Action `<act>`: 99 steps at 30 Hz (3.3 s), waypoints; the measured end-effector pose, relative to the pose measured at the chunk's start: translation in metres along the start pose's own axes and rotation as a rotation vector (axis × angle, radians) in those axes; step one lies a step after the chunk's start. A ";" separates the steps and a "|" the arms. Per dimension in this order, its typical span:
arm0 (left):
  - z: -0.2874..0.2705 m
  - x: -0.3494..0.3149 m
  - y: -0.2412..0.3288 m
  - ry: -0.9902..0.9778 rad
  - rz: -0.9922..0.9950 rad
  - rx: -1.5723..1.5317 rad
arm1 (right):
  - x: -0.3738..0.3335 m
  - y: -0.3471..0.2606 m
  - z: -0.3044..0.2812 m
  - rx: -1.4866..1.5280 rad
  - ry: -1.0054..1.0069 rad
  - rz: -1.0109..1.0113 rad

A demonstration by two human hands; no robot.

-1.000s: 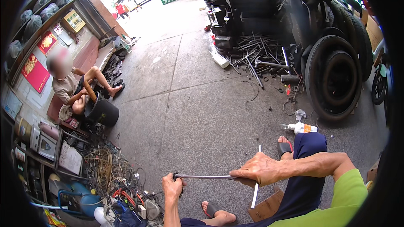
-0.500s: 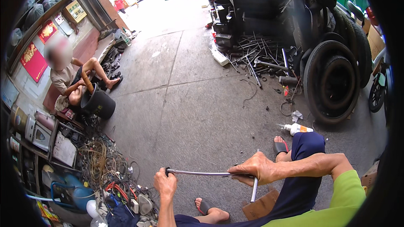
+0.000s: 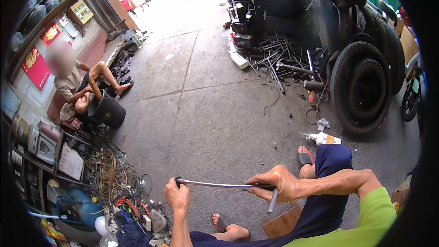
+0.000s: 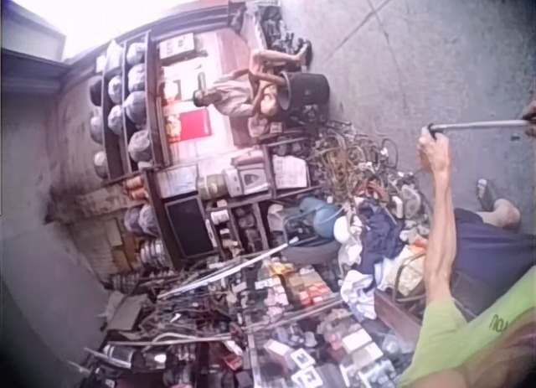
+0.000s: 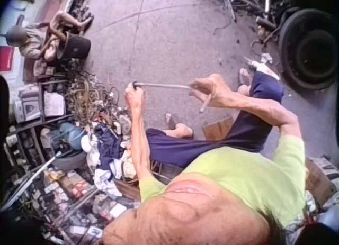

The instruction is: The person assembles a T-handle wrench by attaching a handle to a socket and then inserting a metal rod. They repeatedly tighten and loosen the components to test the fit.

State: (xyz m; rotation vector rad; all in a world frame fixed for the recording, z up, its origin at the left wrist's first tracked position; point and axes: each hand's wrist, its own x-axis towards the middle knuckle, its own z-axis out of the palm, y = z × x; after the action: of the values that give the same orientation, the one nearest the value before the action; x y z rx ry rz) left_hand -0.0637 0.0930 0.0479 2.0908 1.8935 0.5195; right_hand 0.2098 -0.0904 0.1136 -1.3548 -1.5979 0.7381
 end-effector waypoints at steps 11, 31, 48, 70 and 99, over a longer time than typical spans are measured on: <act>-0.001 0.014 -0.001 0.084 0.020 -0.015 | 0.011 0.006 0.010 -0.052 0.036 -0.104; -0.023 0.005 0.007 0.259 0.155 -0.159 | 0.006 0.000 0.008 -0.056 0.003 -0.225; -0.016 0.007 0.005 -0.009 0.106 -0.142 | 0.019 -0.002 -0.020 -0.094 -0.079 -0.141; -0.025 -0.006 0.024 0.048 0.042 0.145 | 0.013 -0.007 -0.011 0.244 -0.139 0.353; -0.027 -0.038 0.034 -0.784 -0.257 -1.017 | 0.024 0.024 -0.060 -0.003 0.290 0.262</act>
State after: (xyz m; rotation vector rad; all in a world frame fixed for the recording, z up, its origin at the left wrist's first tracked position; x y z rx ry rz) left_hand -0.0479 0.0503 0.0836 1.1001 1.0440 0.3824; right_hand 0.2742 -0.0677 0.1243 -1.6123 -1.2096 0.6561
